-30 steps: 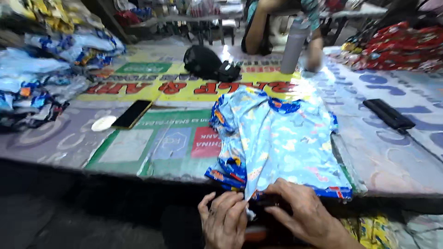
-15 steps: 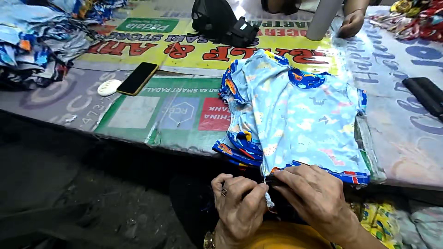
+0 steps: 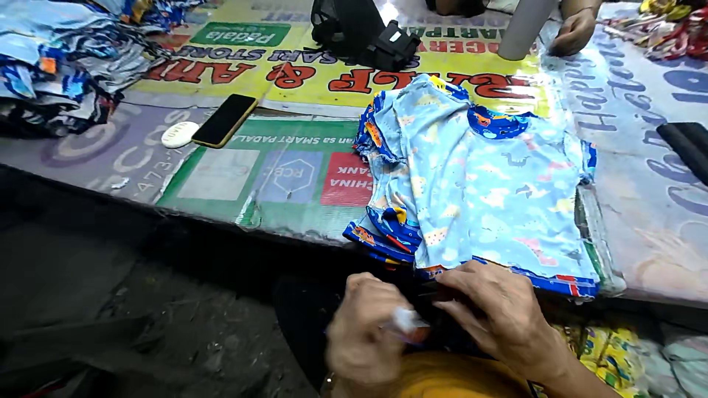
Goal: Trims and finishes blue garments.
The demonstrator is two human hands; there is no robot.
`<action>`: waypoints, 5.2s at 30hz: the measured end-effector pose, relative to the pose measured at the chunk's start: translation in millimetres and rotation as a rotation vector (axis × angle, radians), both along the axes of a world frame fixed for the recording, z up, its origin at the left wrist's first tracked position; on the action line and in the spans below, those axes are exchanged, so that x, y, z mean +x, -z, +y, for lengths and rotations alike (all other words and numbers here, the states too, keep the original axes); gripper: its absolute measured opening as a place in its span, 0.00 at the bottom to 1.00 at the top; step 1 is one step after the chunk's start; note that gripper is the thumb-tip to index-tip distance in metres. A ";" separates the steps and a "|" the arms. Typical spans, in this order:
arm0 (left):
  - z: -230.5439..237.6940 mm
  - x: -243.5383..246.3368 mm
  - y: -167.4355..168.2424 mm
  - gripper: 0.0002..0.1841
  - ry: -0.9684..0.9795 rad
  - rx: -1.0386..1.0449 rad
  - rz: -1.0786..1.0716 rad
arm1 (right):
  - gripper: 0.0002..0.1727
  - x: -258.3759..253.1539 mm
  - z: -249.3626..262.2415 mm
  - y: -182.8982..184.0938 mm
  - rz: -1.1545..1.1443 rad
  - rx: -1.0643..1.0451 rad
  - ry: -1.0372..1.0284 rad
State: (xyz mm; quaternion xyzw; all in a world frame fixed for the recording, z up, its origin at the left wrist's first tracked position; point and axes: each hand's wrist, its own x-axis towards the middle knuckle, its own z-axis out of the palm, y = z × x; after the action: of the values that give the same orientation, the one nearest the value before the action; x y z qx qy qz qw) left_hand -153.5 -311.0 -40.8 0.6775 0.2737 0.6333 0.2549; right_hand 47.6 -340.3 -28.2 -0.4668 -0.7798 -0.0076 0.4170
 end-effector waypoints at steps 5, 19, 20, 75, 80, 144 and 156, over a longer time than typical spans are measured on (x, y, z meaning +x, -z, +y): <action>24.5 -24.2 4.5 0.12 0.101 -0.349 -0.394 | 0.10 1.2 9.1 3.9 -0.177 0.069 0.154; 49.2 51.4 -4.8 0.04 -0.162 0.185 0.195 | 0.06 29.9 18.4 -16.7 0.295 0.003 -0.155; 51.2 51.8 -7.0 0.04 -0.104 0.153 0.147 | 0.07 30.1 19.8 -16.9 0.326 -0.008 -0.179; 58.8 51.2 -31.8 0.12 0.117 -0.370 0.046 | 0.03 -11.8 62.4 0.4 0.910 -0.285 -0.145; 60.0 52.7 -28.4 0.13 0.191 -0.378 0.050 | 0.02 -9.8 62.9 1.3 1.042 -0.358 -0.176; 92.2 39.4 -70.5 0.10 0.452 -0.104 0.473 | 0.12 77.7 62.4 -57.4 0.332 -0.526 -0.297; 92.0 41.5 -72.2 0.08 0.419 -0.018 0.477 | 0.09 65.5 68.5 -56.3 0.344 -0.541 -0.369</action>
State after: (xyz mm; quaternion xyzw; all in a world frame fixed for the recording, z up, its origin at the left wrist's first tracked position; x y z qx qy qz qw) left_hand -112.1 -219.1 31.4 0.8462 0.1857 0.3880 0.3146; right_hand 113.1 -271.8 28.2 -0.4063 -0.7431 0.3527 0.3980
